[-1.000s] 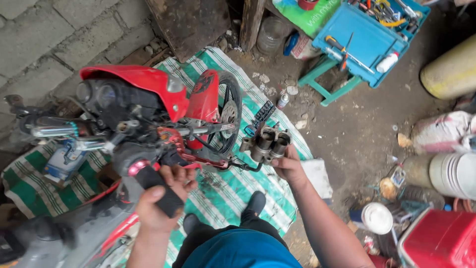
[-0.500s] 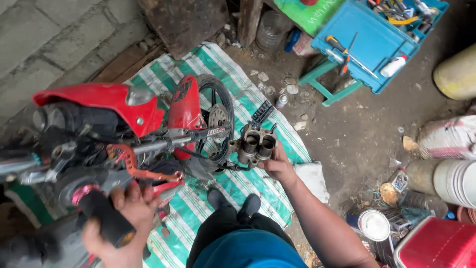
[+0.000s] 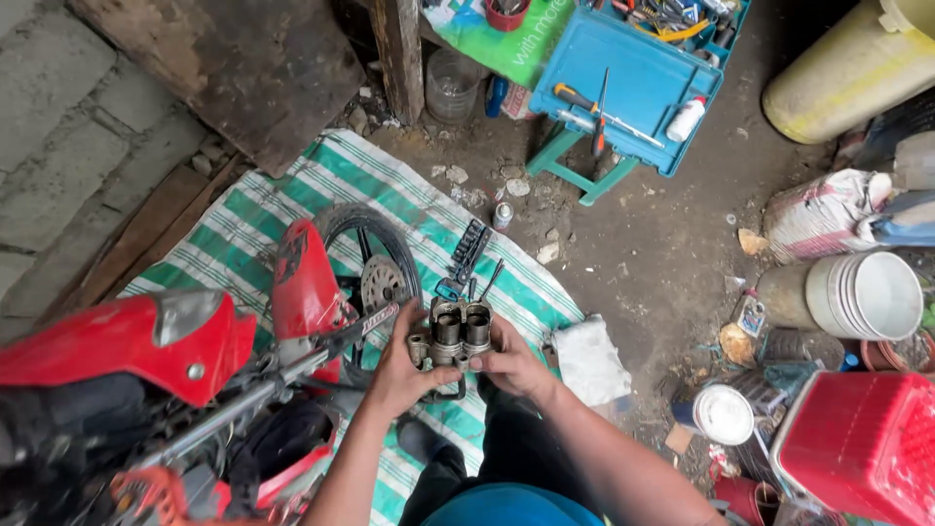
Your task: Repairing a motorcycle brake caliper by using a screwdriver to adjust the pistons.
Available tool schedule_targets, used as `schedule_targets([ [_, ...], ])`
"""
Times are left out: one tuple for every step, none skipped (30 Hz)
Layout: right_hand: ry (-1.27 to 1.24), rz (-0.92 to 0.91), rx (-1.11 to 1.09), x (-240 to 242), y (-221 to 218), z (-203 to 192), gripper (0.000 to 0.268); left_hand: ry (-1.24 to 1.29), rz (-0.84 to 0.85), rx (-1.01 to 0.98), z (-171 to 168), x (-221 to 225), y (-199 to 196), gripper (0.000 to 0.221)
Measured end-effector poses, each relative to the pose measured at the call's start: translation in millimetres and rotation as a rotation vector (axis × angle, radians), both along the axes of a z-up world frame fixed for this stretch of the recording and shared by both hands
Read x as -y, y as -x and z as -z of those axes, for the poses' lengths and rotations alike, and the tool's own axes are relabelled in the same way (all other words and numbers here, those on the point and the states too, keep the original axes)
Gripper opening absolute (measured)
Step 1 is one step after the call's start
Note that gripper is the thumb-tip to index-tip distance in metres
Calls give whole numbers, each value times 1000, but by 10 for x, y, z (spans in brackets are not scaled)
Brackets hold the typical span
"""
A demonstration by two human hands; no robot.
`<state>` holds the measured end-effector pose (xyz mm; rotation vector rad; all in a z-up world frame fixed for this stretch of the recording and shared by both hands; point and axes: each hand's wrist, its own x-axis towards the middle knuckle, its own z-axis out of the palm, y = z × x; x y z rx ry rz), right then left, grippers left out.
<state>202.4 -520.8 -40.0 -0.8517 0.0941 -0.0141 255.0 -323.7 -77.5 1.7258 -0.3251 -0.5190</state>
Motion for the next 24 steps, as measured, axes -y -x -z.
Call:
schedule_targets([
  [-1, -5, 2, 49, -46, 60, 67, -1, -5, 2, 313, 72, -63, 151],
  [-16, 12, -57, 108, -101, 124, 64, 211, -8, -211, 631, 154, -137, 128],
  [-27, 28, -121, 179, -153, 190, 61, 426, -12, -428, 957, 247, -203, 109],
  [-26, 23, -123, 259, -220, 339, 61, 428, -17, -429, 963, 240, -295, 109],
  [-22, -64, -95, 358, -279, 488, 64, 487, -43, -541, 969, 247, -368, 94],
  [-19, -151, -68, 467, -347, 632, 68, 547, -71, -652, 970, 264, -451, 79],
  [-17, -152, -62, 547, -444, 702, 68, 548, -70, -647, 1033, 265, -529, 79],
  [97, -177, -115, 625, -547, 778, 67, 573, -102, -720, 1102, 264, -612, 76],
  [208, -204, -182, 686, -559, 864, 65, 595, -141, -806, 1185, 244, -591, 73],
  [207, -207, -189, 725, -609, 866, 65, 594, -146, -814, 1317, 240, -603, 73],
  [314, -229, -192, 752, -682, 871, 70, 609, -232, -836, 1453, 226, -636, 66],
  [422, -251, -193, 774, -751, 878, 75, 622, -318, -859, 1591, 208, -664, 60],
  [420, -251, -203, 849, -840, 849, 75, 620, -321, -868, 1636, 245, -691, 60],
  [482, -337, -249, 917, -921, 820, 84, 625, -334, -874, 1680, 275, -709, 67],
  [540, -423, -294, 945, -1002, 791, 93, 627, -349, -879, 1717, 262, -727, 74],
  [535, -424, -303, 997, -1012, 949, 93, 622, -351, -888, 1744, 276, -713, 74],
  [581, -478, -286, 1042, -1022, 1101, 105, 693, -287, -823, 1764, 286, -717, 71],
  [626, -532, -268, 1075, -1020, 1246, 118, 763, -222, -758, 1777, 284, -712, 67],
  [620, -530, -275, 1227, -1101, 1294, 118, 757, -222, -766, 1863, 275, -732, 67],
  [645, -626, -312, 1365, -1171, 1342, 112, 778, -260, -775, 1946, 251, -741, 70],
  [665, -726, -351, 1489, -1197, 1376, 107, 796, -303, -788, 2008, 210, -699, 74],
  [655, -728, -361, 1620, -1106, 1688, 107, 788, -307, -799, 2064, 209, -660, 74],
  [614, -611, -544, 1751, -1048, 2010, 89, 811, -338, -770, 2136, 212, -663, 70],
  [569, -487, -722, 1867, -975, 2329, 73, 834, -369, -741, 2204, 202, -655, 67],
])
